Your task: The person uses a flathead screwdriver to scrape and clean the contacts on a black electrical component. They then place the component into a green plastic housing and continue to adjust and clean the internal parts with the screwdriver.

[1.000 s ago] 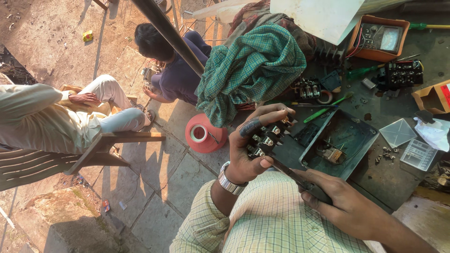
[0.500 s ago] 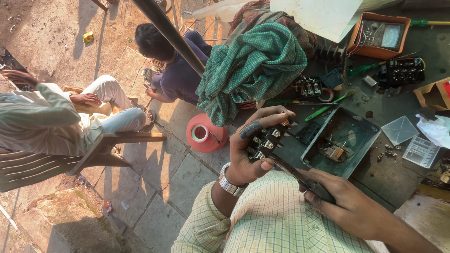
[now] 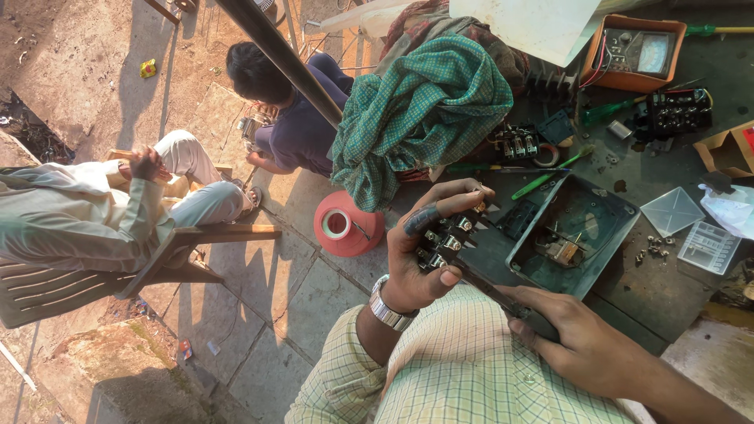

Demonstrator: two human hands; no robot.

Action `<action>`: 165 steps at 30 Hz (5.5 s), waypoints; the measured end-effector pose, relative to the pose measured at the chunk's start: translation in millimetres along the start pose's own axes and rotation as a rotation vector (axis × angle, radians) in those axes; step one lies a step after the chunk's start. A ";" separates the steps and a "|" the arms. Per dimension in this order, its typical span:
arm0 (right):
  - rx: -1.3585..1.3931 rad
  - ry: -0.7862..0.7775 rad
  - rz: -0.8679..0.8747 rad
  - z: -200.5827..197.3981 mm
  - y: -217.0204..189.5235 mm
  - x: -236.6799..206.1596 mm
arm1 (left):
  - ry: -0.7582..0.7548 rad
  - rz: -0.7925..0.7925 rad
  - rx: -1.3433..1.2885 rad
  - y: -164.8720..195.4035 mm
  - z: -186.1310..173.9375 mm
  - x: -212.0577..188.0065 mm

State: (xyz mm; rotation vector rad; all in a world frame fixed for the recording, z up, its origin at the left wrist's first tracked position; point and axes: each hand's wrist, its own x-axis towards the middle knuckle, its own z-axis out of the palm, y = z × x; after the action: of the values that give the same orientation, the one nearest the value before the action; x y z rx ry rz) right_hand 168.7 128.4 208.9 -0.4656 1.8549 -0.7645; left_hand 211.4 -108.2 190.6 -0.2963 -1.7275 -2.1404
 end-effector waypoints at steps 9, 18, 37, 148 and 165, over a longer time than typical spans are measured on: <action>0.007 0.033 0.053 7.2 1.8 3.3 | 0.133 -0.048 -0.423 -8.4 3.5 -4.1; 0.081 -0.044 -0.171 6.9 6.0 1.2 | 0.157 -0.043 -0.426 -4.2 -2.8 -9.9; 0.278 0.175 -0.110 3.5 4.6 -8.7 | 0.071 0.023 -0.209 8.6 6.5 -11.5; 0.005 0.449 -0.318 10.2 1.0 -5.1 | 0.391 -0.291 -0.717 -1.0 22.9 -10.0; -0.013 1.046 -0.021 -154.3 149.0 83.7 | 0.493 -0.390 -0.666 -16.7 -9.0 -13.0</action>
State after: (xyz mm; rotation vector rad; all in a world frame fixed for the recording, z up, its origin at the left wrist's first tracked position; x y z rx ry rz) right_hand -1.8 228.6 91.0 -0.0598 2.8095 -1.1316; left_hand 216.9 -112.0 168.6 0.4111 -0.8143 -2.7187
